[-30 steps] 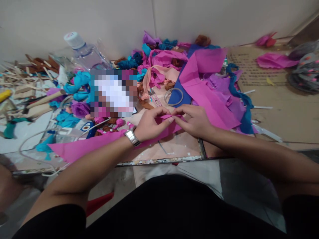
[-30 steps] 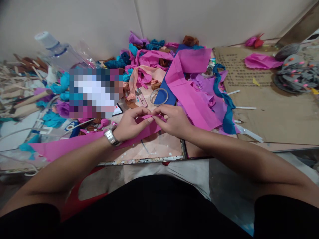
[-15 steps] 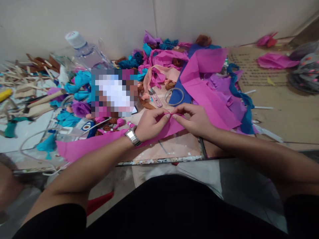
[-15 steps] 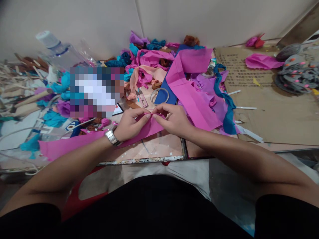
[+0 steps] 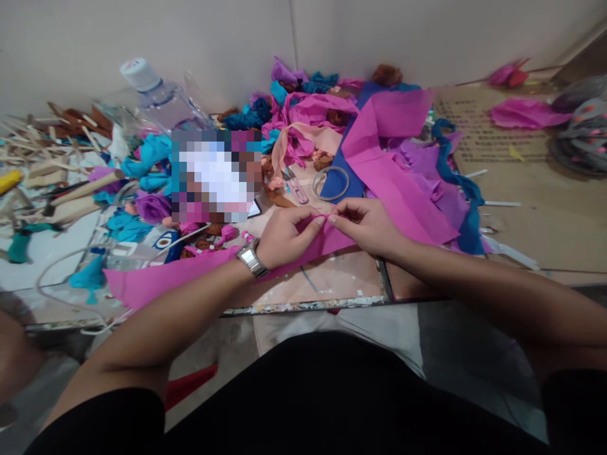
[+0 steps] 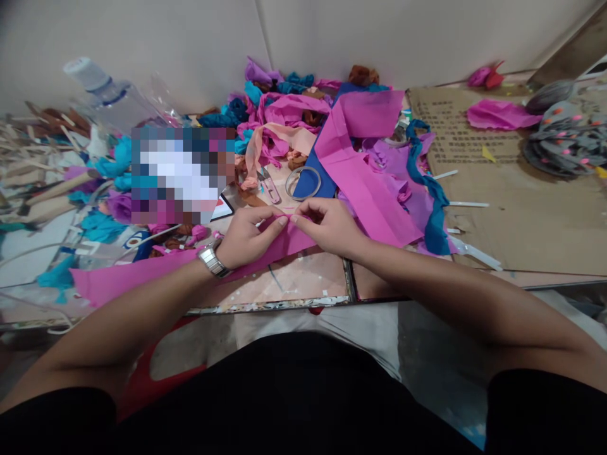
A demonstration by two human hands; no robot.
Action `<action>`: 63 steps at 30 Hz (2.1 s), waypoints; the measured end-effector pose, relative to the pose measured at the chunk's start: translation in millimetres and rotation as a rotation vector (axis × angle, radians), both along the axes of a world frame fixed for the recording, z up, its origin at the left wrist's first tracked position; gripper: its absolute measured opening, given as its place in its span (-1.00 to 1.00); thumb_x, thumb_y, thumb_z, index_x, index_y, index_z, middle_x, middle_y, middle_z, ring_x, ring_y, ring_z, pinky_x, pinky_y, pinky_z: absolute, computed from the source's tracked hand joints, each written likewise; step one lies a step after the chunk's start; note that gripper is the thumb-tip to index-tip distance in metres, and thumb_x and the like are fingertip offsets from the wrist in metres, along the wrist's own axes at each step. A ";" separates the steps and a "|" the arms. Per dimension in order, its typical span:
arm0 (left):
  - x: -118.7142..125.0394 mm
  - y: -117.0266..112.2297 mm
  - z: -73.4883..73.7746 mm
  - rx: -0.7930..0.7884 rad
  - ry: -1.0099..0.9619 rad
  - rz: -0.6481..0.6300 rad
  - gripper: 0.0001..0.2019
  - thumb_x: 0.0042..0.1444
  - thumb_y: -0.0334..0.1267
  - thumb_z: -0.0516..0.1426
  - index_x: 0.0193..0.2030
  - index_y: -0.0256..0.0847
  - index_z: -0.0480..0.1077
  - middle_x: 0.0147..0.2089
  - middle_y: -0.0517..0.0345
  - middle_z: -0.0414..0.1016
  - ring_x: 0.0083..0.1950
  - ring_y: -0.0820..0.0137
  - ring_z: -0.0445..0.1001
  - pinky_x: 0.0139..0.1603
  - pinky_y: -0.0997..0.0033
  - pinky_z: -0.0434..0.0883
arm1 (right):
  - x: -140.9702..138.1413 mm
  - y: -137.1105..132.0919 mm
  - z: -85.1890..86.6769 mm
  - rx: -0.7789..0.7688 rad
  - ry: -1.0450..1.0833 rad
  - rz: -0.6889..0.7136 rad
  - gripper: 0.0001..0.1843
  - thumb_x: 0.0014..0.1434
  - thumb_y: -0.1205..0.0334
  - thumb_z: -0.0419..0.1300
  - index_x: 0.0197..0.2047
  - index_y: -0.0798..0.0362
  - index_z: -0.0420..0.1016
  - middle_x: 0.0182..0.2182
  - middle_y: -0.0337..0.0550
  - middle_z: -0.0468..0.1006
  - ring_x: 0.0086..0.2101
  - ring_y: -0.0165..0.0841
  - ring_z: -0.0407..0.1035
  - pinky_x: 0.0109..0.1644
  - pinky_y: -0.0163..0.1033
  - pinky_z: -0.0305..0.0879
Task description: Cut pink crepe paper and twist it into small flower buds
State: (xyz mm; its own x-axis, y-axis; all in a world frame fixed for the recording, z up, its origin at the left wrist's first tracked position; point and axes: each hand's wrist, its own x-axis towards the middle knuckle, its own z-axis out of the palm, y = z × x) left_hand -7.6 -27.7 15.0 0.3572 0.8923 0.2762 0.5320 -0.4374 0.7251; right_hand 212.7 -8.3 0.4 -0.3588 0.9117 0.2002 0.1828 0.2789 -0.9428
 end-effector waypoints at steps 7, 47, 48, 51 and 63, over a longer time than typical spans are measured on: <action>1.2 -0.3 2.4 0.012 -0.064 0.026 -0.74 0.38 -0.09 0.22 -0.15 -0.22 0.65 -0.24 0.13 0.71 -0.23 0.36 0.61 -0.14 0.38 0.43 | -0.6 -1.9 3.1 0.007 -0.020 -0.001 -0.70 0.28 -0.03 0.37 -0.34 0.01 0.56 -0.46 -0.23 0.53 -0.44 -0.36 0.32 -0.35 -0.20 0.21; 0.5 2.6 -0.4 -0.031 -0.108 0.035 -0.62 0.43 0.06 0.20 -0.17 -0.22 0.65 -0.28 0.12 0.69 -0.27 0.38 0.55 -0.17 0.38 0.42 | 1.0 -3.2 2.8 0.091 -0.038 -0.002 -0.76 0.32 0.02 0.36 -0.26 0.02 0.59 -0.39 -0.23 0.59 -0.39 -0.36 0.39 -0.29 -0.21 0.29; 0.4 2.9 -0.6 -0.034 -0.105 0.043 -0.62 0.43 0.06 0.20 -0.17 -0.21 0.64 -0.27 0.12 0.69 -0.27 0.37 0.54 -0.17 0.37 0.42 | 1.6 -2.9 1.8 0.088 -0.031 0.005 -0.77 0.32 0.02 0.36 -0.23 0.02 0.59 -0.38 -0.23 0.60 -0.38 -0.35 0.40 -0.28 -0.21 0.30; 0.0 3.5 -1.2 -0.038 -0.108 0.056 -0.65 0.44 0.03 0.20 -0.15 -0.21 0.65 -0.26 0.13 0.69 -0.28 0.38 0.54 -0.17 0.38 0.41 | 3.1 -2.1 -1.4 0.109 -0.028 0.022 -0.83 0.31 0.09 0.36 -0.15 0.00 0.63 -0.29 -0.19 0.65 -0.30 -0.31 0.46 -0.20 -0.18 0.35; -1.0 3.7 -1.5 -0.006 -0.117 0.068 -0.65 0.43 0.04 0.21 -0.13 -0.19 0.67 -0.23 0.09 0.72 -0.24 0.36 0.58 -0.14 0.35 0.46 | 3.4 -3.1 3.4 0.133 -0.097 -0.035 -0.78 0.33 0.02 0.33 -0.19 0.01 0.64 -0.36 -0.20 0.64 -0.36 -0.32 0.43 -0.28 -0.19 0.32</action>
